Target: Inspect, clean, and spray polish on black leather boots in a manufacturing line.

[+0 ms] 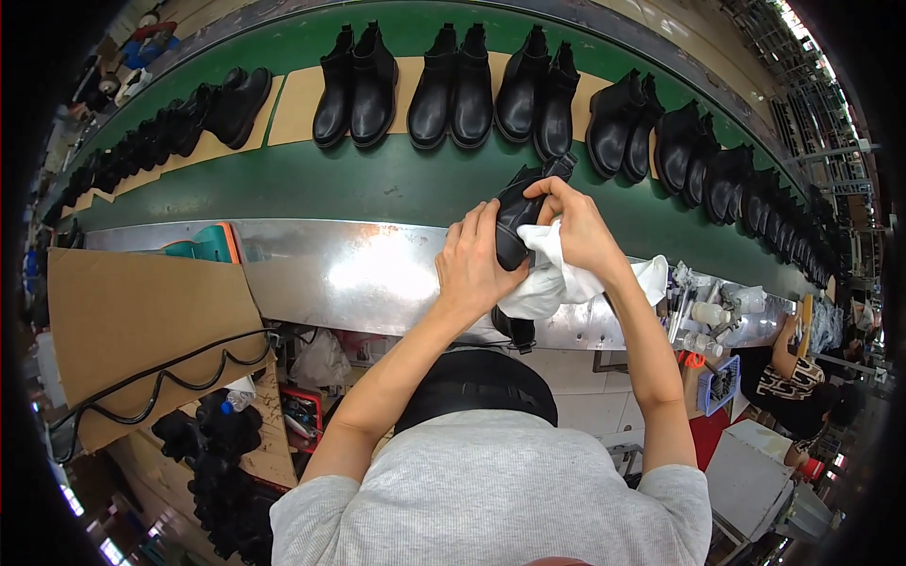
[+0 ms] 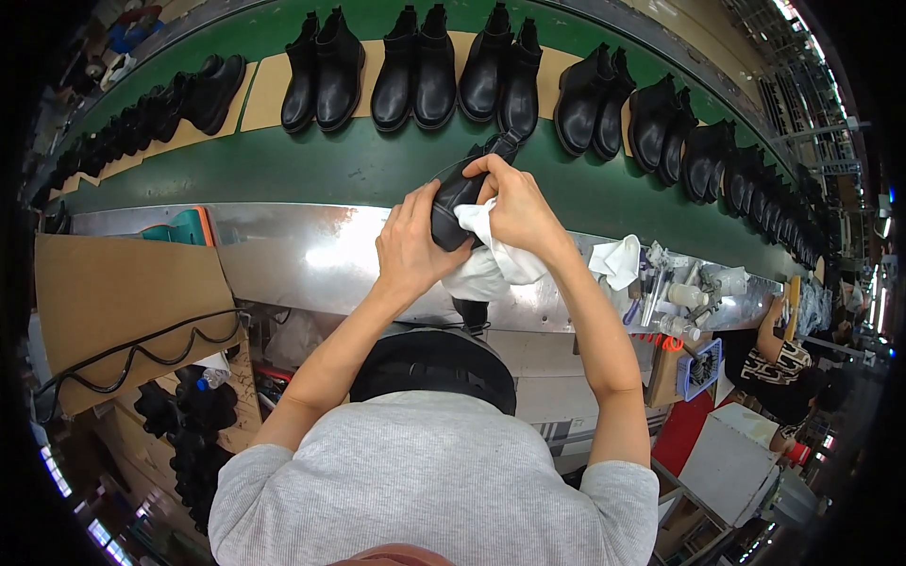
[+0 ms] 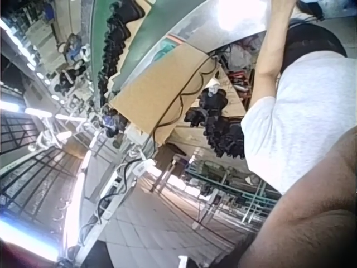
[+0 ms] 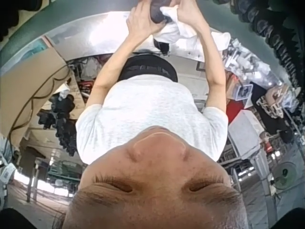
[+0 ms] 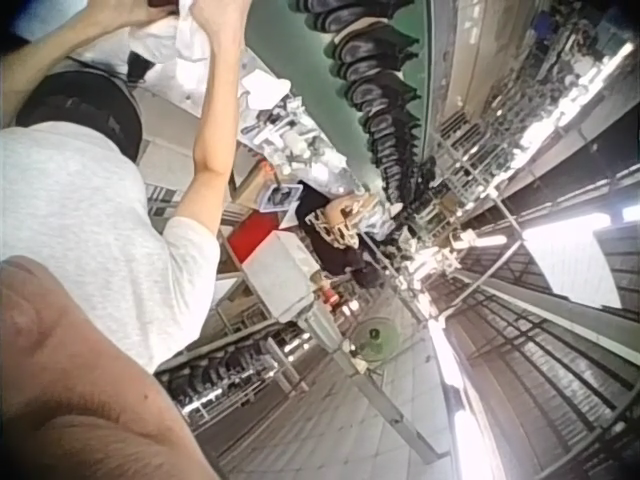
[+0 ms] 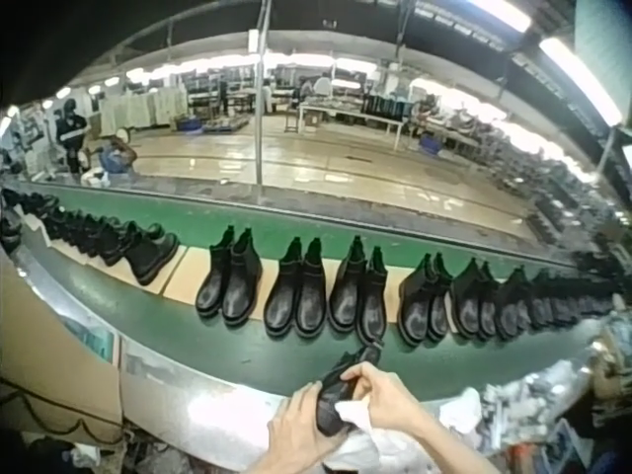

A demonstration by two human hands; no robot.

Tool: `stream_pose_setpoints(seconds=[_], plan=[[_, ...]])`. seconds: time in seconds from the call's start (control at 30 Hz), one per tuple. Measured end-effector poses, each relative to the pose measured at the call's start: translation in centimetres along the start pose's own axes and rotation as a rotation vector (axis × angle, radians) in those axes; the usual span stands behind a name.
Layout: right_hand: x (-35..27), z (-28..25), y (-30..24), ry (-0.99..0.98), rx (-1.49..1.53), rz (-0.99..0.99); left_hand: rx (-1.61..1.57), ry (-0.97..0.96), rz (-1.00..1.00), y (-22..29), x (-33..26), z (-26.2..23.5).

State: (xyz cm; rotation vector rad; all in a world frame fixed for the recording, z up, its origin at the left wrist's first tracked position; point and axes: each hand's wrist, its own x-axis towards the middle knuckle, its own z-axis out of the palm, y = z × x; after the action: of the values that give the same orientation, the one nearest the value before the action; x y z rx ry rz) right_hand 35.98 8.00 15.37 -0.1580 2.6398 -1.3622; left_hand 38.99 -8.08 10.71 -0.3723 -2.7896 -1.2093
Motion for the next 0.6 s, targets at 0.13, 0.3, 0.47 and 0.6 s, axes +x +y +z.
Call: stream_pose_setpoints(seconds=[0.13,0.3,0.47,0.6], plan=[[0.0,-0.9,-0.7,-0.095,-0.056,0.074,0.017,0.068,0.03,0.5,-0.8,0.7],[0.8,-1.8,-1.1,-0.159,-0.297,0.126,0.038,0.032,0.033,1.4,-1.6,2.3],[1.5,-1.4,-1.1,-0.186,-0.458,0.067,0.049,0.047,0.031,1.3,-1.7,2.9],[1.1,-1.8,-0.5,-0.207,-0.373,-0.063,0.041,0.016,0.011,1.7,-1.5,2.0]])
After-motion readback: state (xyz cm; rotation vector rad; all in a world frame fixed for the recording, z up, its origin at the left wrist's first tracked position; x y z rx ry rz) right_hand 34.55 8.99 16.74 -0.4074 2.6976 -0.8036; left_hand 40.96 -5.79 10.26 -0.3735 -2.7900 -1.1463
